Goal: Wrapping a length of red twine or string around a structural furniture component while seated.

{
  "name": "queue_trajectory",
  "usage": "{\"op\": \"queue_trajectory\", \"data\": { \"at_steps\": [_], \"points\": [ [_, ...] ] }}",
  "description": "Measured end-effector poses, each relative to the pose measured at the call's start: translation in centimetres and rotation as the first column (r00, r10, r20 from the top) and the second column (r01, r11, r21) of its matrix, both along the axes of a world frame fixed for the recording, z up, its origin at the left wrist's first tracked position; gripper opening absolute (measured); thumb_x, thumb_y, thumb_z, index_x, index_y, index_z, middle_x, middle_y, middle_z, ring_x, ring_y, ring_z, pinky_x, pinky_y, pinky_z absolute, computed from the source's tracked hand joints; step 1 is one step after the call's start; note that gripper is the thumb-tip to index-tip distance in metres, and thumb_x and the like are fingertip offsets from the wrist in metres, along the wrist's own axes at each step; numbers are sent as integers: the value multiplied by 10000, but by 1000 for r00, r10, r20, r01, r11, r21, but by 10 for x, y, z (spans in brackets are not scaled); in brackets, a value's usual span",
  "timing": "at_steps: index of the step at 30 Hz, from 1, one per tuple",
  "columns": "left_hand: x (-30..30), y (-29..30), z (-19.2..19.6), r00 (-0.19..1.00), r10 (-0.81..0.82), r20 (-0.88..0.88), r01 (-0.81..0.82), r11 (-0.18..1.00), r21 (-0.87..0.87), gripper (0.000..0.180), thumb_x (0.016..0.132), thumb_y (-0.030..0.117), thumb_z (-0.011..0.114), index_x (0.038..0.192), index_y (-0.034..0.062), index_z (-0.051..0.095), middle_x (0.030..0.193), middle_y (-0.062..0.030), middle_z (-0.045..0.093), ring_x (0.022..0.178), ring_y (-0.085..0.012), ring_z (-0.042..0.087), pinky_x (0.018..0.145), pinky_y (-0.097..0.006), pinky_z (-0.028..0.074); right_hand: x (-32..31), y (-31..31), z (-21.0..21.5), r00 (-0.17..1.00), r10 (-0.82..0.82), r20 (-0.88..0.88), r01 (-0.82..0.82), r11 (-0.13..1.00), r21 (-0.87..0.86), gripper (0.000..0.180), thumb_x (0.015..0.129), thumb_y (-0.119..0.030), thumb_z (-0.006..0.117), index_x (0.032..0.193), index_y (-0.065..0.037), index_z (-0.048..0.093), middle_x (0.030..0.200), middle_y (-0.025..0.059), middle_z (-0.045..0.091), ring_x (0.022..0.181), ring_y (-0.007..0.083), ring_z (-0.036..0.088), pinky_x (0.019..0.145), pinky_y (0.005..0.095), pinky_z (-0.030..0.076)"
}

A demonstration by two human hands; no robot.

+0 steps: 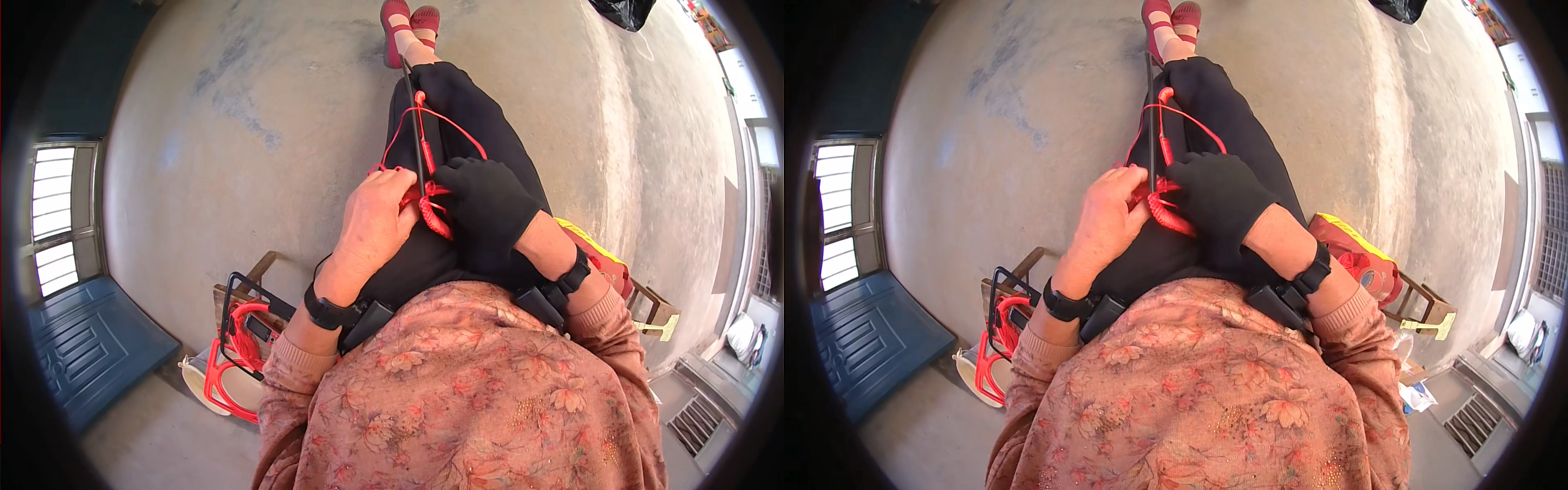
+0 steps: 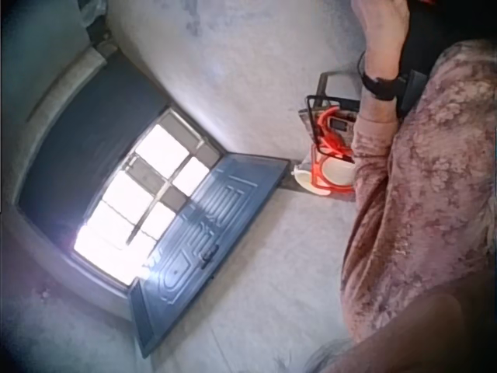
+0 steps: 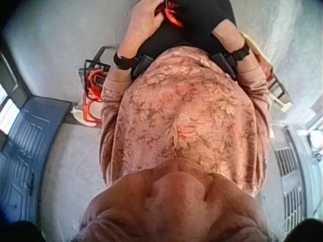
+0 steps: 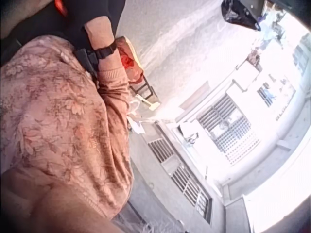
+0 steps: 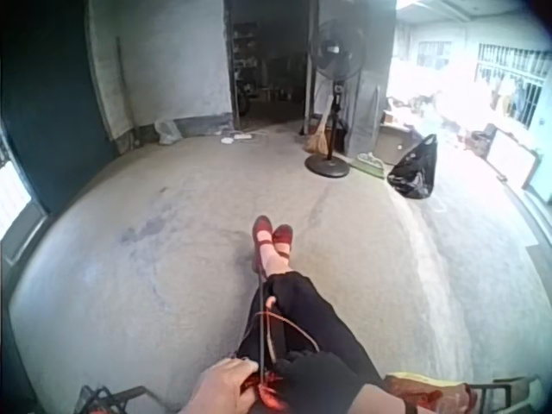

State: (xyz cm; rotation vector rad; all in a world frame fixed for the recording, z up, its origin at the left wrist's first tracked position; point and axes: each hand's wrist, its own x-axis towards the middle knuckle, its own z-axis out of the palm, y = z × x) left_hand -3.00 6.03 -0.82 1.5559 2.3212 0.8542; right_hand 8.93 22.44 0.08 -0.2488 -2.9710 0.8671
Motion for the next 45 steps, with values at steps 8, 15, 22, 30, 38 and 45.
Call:
{"op": "queue_trajectory", "data": {
  "at_steps": [8, 15, 22, 30, 38, 45],
  "points": [
    [-7, -12, 38, 247, -74, 966, -166, 979, 117, 376, 924, 172, 594, 1258, 18, 515, 1073, -134, 655, 863, -176, 653, 724, -272, 533, 30, 16, 55, 896, -443, 34, 111, 149, -982, 336, 836, -166, 636, 1133, -27, 565, 955, 103, 611, 941, 272, 623, 845, 399, 494],
    [-3, -4, 45, -564, -454, 690, -597, 802, 40, 519, 947, 405, 529, 1294, 20, 489, 1211, -155, 573, 1013, -245, 590, 713, -292, 532, 72, 27, 59, 895, -96, -436, -425, 120, -897, 451, 835, -228, 641, 1196, 16, 523, 1007, 128, 638, 849, 224, 624, 770, 343, 512],
    [-13, -108, 31, -395, -350, 849, -593, 803, 56, 478, 953, 360, 535, 1274, 10, 480, 891, -59, 490, 751, -145, 434, 500, -228, 387, 62, 12, 16, 896, -350, 273, 375, 271, -886, 389, 879, -215, 656, 1185, 10, 572, 984, 75, 651, 860, 166, 626, 781, 300, 496],
    [4, -186, 15, -164, 229, 959, -405, 871, -278, 314, 910, 260, 611, 1052, -21, 609, 606, 28, 453, 495, -67, 375, 447, -209, 299, 21, -38, -5, 958, -164, 237, 257, 860, -442, 459, 840, -369, 677, 1145, -33, 610, 942, 205, 672, 873, 328, 660, 792, 374, 510],
    [12, -186, 24, -48, -38, 998, -133, 991, 32, 284, 896, 234, 637, 778, -24, 636, 584, -8, 550, 479, -83, 464, 459, -209, 331, 21, -36, -2, 972, -129, 196, 209, 855, -475, 406, 858, -360, 668, 1116, -52, 608, 893, 198, 663, 848, 340, 656, 745, 399, 506],
    [-14, -66, 52, 94, -522, 848, -527, 696, 487, 399, 912, 163, 580, 1296, 77, 520, 1273, -263, 522, 1121, -372, 573, 749, -368, 572, 35, 21, 18, 846, -522, -106, 446, 803, -394, 277, 850, -140, 687, 1102, -39, 633, 950, 112, 661, 859, 167, 635, 757, 288, 495]
  ]
}}
